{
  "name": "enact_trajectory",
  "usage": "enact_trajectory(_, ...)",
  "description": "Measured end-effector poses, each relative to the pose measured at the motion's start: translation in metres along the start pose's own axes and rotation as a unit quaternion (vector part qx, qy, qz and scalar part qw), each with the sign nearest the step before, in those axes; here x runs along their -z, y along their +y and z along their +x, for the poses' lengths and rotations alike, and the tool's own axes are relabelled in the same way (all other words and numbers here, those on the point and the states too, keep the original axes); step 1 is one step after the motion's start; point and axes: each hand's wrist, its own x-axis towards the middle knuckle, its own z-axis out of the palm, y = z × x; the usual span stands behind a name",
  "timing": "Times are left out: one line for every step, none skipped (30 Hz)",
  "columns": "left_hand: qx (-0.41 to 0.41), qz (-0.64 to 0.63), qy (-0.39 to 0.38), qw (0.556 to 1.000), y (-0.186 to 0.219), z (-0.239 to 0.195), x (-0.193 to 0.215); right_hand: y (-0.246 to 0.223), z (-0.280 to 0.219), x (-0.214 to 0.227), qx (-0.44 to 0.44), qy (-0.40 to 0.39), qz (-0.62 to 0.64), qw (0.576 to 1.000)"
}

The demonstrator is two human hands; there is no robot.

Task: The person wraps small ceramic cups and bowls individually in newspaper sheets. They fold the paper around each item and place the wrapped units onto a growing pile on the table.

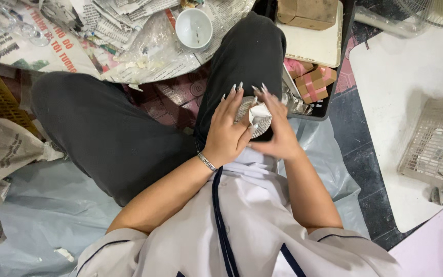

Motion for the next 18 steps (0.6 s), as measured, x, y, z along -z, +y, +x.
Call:
enact_trajectory(0.004,-0.002,-0.007,1.0,0.001,0.0,-0.001,-0.002,-0.002,0.0,0.006,0.006,0.049,0.999)
enact_trajectory(-0.001,-0.005,-0.012,1.0,0.0,0.002,-0.002,-0.004,-0.004,-0.002,0.012,0.012,0.097,0.995)
enact_trajectory(-0.004,-0.009,-0.019,1.0,-0.001,0.001,-0.004,-0.005,-0.008,-0.005,0.016,0.017,0.147,0.989)
enact_trajectory(-0.006,-0.013,-0.025,1.0,-0.001,-0.001,-0.005,-0.005,-0.011,-0.009,0.021,0.033,0.146,0.989)
enact_trajectory(-0.017,-0.026,-0.021,0.999,-0.002,-0.002,-0.007,-0.004,-0.011,-0.013,0.028,0.049,0.144,0.988)
enact_trajectory(-0.028,-0.039,-0.017,0.999,-0.004,-0.002,-0.007,-0.003,-0.01,-0.015,0.036,0.065,0.142,0.987)
enact_trajectory(-0.039,-0.052,-0.012,0.998,-0.006,0.0,-0.008,-0.001,-0.008,-0.015,0.05,0.065,0.1,0.992)
enact_trajectory(-0.043,-0.073,-0.027,0.996,-0.009,0.001,-0.007,0.0,-0.005,-0.015,0.064,0.065,0.057,0.994)
enact_trajectory(-0.045,-0.094,-0.042,0.994,-0.012,0.001,-0.006,0.001,-0.002,-0.015,0.078,0.064,0.015,0.995)
enact_trajectory(-0.048,-0.116,-0.057,0.991,-0.016,0.001,-0.005,0.002,0.001,-0.013,0.088,0.061,-0.003,0.994)
enact_trajectory(-0.062,-0.139,-0.044,0.987,-0.019,0.001,-0.005,0.002,0.004,-0.011,0.097,0.057,-0.021,0.993)
enact_trajectory(-0.076,-0.162,-0.031,0.983,-0.022,0.001,-0.004,0.001,0.006,-0.009,0.105,0.053,-0.038,0.992)
enact_trajectory(-0.091,-0.185,-0.019,0.978,-0.023,0.002,-0.004,0.0,0.009,-0.006,0.104,0.048,-0.059,0.992)
enact_trajectory(-0.105,-0.189,-0.019,0.976,-0.024,0.002,-0.002,-0.002,0.011,-0.003,0.102,0.043,-0.08,0.991)
enact_trajectory(-0.12,-0.191,-0.018,0.974,-0.023,0.002,0.0,-0.004,0.014,0.0,0.102,0.039,-0.101,0.989)
enact_trajectory(-0.136,-0.194,-0.017,0.971,-0.021,0.001,0.003,-0.007,0.016,0.003,0.106,0.03,-0.113,0.988)
enact_trajectory(-0.135,-0.154,0.015,0.979,-0.017,0.0,0.005,-0.009,0.017,0.004,0.108,0.022,-0.123,0.986)
enact_trajectory(-0.134,-0.113,0.046,0.983,-0.013,-0.002,0.008,-0.011,0.017,0.005,0.111,0.013,-0.134,0.985)
